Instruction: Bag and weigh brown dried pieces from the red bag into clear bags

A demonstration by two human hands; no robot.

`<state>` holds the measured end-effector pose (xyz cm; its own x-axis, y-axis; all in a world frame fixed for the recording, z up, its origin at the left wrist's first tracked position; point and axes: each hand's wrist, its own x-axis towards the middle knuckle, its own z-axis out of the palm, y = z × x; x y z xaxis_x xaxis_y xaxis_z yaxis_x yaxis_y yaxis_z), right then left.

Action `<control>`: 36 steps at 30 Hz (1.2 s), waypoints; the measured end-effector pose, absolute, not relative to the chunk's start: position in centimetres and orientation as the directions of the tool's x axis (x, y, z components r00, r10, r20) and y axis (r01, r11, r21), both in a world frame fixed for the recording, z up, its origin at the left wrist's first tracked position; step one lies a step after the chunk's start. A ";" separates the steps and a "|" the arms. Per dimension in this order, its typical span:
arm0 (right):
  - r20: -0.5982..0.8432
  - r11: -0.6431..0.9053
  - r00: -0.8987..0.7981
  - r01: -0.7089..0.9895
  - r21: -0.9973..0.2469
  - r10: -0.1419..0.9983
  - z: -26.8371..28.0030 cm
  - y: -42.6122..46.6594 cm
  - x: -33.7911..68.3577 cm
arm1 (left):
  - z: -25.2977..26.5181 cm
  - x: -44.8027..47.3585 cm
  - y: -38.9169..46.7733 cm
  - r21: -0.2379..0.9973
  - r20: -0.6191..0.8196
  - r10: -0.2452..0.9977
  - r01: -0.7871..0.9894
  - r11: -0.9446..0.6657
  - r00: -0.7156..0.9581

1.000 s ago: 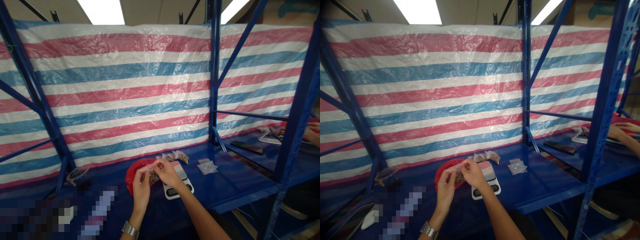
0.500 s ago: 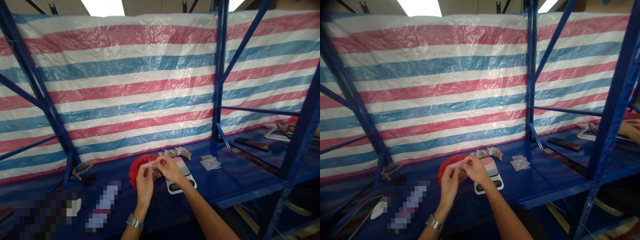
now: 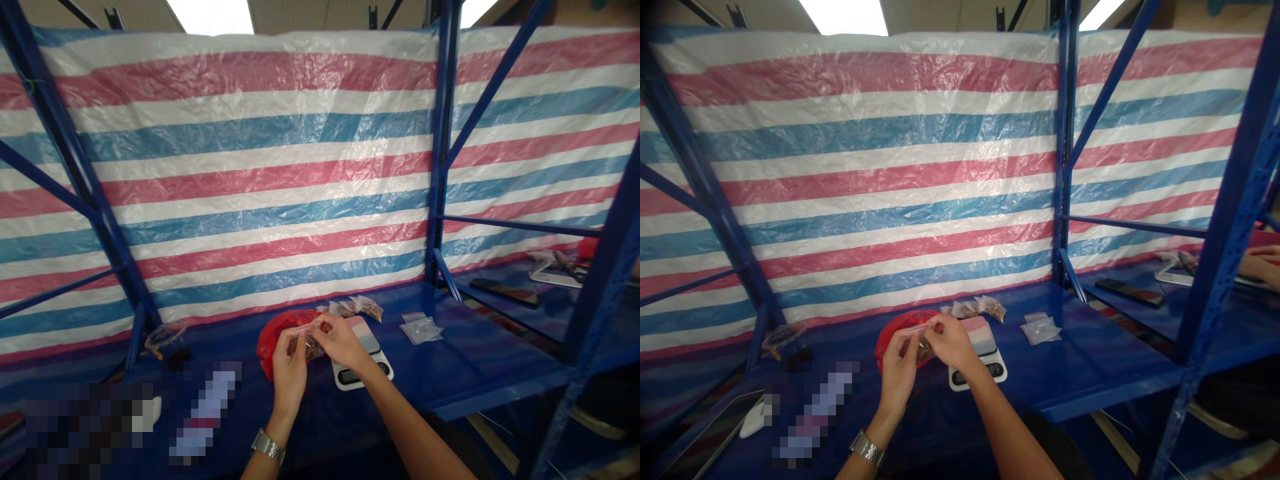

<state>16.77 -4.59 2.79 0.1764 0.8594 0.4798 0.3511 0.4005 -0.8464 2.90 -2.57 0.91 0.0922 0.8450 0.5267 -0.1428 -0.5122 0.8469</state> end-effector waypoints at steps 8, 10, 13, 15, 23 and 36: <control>0.503 0.425 0.184 0.340 -0.839 0.844 2.8 -4.6 16.7 | 1.3 2.8 -2.8 0.858 0.508 0.857 -0.148 -0.493 0.088; 0.491 0.424 0.158 0.328 -0.844 0.856 3.0 -4.7 16.7 | 1.4 2.8 -2.8 0.859 0.505 0.861 -0.138 -0.493 0.069; 0.479 0.412 0.153 0.330 -0.849 0.865 3.2 -5.0 16.7 | 1.4 2.7 -2.8 0.872 0.477 0.875 -0.164 -0.461 0.083; 0.473 0.406 0.154 0.328 -0.853 0.867 3.2 -5.1 16.7 | 1.4 2.7 -2.9 0.886 0.448 0.889 -0.180 -0.427 0.098; 0.438 0.396 0.107 0.279 -0.875 0.893 3.5 -5.4 16.5 | 1.7 2.4 -3.2 0.913 0.366 0.922 -0.239 -0.329 0.130; 0.448 0.388 0.115 0.344 -0.855 0.886 4.2 -6.1 16.8 | 2.4 2.4 -4.0 0.895 0.439 0.884 -0.168 -0.413 0.163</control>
<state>16.81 -6.05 4.21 0.1150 0.8864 0.4483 0.3443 0.3878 -0.8550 2.40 -4.01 2.35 0.1634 0.8837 0.4385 -0.1679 -0.4131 0.8951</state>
